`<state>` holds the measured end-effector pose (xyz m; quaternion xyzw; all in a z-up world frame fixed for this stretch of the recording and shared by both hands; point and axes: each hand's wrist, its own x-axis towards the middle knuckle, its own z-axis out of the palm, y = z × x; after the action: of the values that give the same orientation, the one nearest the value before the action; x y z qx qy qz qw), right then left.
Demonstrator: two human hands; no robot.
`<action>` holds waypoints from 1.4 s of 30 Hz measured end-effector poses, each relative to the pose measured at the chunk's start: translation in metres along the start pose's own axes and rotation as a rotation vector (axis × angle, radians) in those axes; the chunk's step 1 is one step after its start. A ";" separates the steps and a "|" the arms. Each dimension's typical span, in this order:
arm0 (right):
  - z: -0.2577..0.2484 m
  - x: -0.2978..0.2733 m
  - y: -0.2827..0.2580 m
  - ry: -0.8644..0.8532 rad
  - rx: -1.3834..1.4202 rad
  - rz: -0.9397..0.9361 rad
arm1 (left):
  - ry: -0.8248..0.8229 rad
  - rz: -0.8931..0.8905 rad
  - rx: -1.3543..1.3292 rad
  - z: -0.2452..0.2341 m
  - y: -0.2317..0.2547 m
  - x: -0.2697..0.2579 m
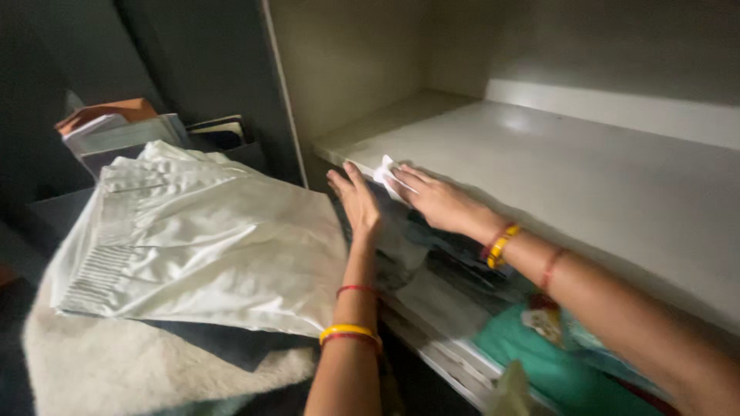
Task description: The person wipes a white shelf with a white cloth, moving the cloth back and forth across the surface. After cleaning, the person places folded white fabric items onto the shelf.
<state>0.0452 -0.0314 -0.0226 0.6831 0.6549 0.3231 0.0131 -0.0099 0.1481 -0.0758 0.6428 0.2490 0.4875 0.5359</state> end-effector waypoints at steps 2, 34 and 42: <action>0.034 0.033 0.008 0.002 0.012 0.029 | 0.053 -0.035 0.015 -0.006 0.007 0.004; 0.165 0.129 0.075 0.024 0.884 0.247 | -0.029 -0.113 0.083 -0.004 0.059 -0.026; 0.140 -0.045 0.221 -0.454 0.055 0.421 | -0.334 0.482 0.439 0.039 0.090 -0.074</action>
<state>0.3077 -0.0467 -0.0549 0.8586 0.4878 0.1400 0.0731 -0.0233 0.0410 -0.0163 0.8534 0.0982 0.4231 0.2884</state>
